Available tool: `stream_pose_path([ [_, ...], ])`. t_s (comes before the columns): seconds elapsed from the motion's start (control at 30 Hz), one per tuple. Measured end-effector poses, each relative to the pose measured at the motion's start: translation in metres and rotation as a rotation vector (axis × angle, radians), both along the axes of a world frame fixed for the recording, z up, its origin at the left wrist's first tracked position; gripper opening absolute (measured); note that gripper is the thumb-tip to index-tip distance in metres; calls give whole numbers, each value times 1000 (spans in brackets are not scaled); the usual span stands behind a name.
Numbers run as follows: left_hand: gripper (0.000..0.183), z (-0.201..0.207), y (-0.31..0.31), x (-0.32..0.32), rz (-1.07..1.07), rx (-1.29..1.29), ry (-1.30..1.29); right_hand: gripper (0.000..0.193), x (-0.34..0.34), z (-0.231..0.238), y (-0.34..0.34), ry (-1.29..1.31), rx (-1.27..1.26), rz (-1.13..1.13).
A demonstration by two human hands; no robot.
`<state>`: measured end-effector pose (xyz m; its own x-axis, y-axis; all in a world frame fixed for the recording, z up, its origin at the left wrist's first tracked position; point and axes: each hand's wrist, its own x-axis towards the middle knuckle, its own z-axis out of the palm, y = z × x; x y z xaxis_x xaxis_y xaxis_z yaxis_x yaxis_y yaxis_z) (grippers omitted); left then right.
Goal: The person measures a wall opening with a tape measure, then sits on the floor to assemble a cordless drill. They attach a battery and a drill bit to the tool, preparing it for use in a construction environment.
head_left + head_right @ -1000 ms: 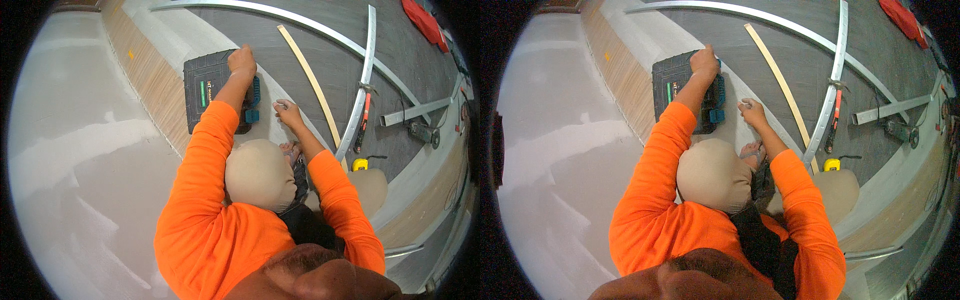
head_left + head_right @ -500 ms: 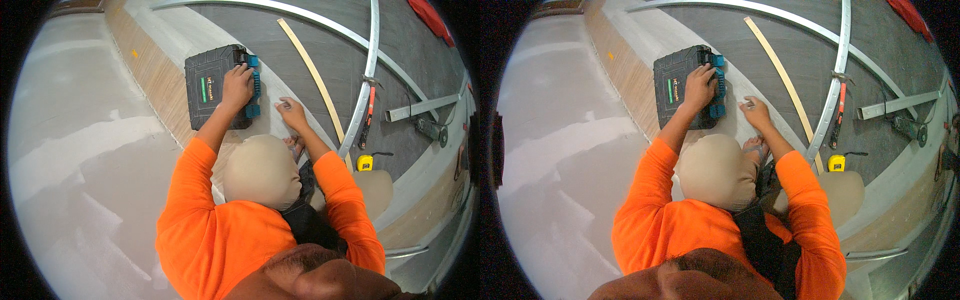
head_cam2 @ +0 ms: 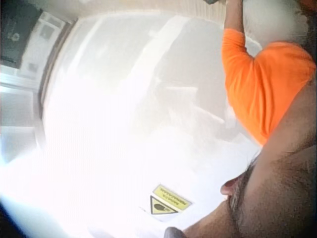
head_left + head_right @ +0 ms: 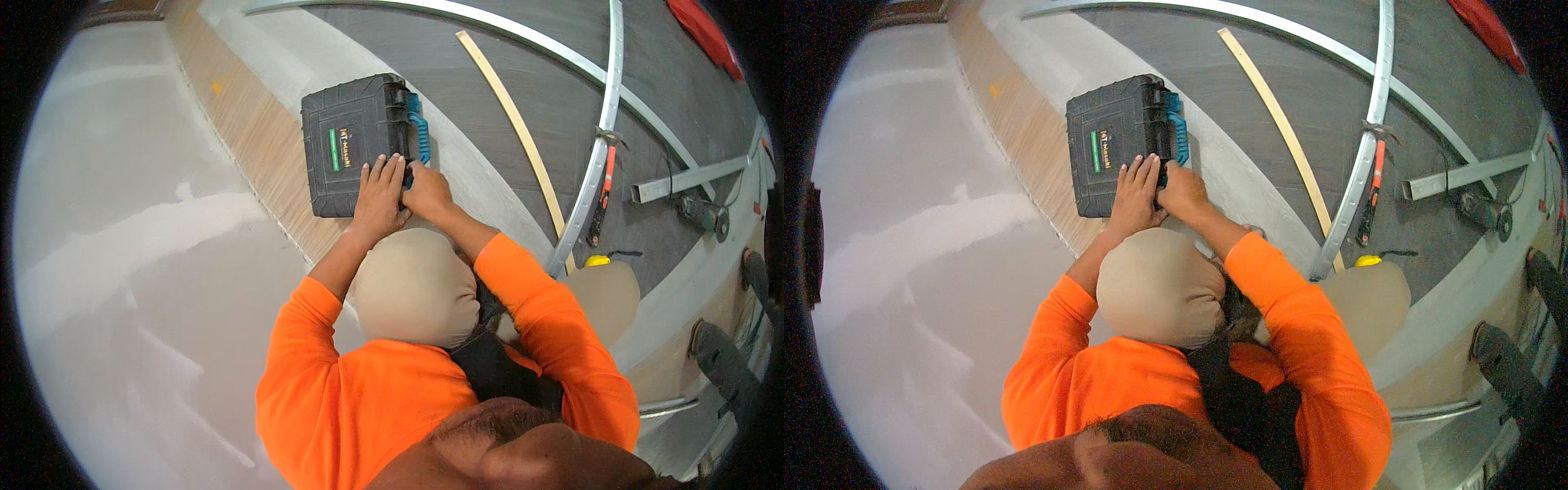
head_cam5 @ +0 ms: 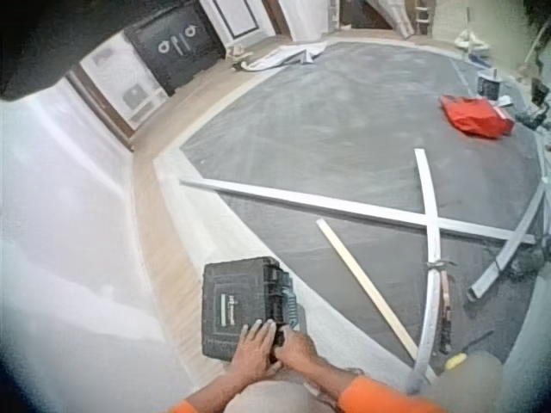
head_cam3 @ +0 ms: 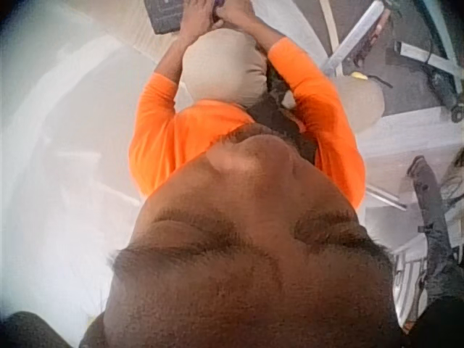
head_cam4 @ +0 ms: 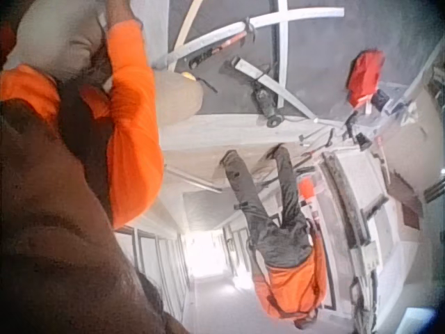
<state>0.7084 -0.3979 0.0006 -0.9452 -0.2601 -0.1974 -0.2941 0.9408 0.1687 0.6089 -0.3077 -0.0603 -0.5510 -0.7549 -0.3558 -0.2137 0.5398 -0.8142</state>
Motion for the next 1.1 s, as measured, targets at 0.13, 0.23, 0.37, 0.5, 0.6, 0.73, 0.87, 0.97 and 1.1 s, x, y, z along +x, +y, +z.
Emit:
stream_pose_path([
  [0.13, 81, -19, 2, 2, 38, -37, 26, 34, 5, 3, -2, 26, 47, 15],
  [0.23, 80, -32, -2, 6, 35, -25, 99, 44, 3, 12, -3, 2, 65, -9],
  [0.37, 82, -31, -1, 8, 47, -20, 79, 47, 2, 19, 1, -4, 59, -23],
  [0.5, 90, -15, 9, -6, 90, -39, 96, 43, -11, -8, 17, -59, 77, -95],
  [0.6, 94, -12, 9, -18, 49, -102, 142, 42, -17, -49, 37, -109, -18, -188],
  [0.73, 83, -13, 4, -28, -86, -187, 89, 41, -20, -65, 58, -99, 5, -296],
  [0.87, 62, -21, -2, -50, -135, -249, -64, 42, -28, -80, 76, -105, 45, -324],
  [0.97, 36, -33, -8, -65, -166, -321, -113, 43, -31, -82, 83, -92, 59, -326],
  [1.1, 16, -34, -13, -82, -250, -357, -242, 43, -39, -84, 91, -81, 41, -339],
])
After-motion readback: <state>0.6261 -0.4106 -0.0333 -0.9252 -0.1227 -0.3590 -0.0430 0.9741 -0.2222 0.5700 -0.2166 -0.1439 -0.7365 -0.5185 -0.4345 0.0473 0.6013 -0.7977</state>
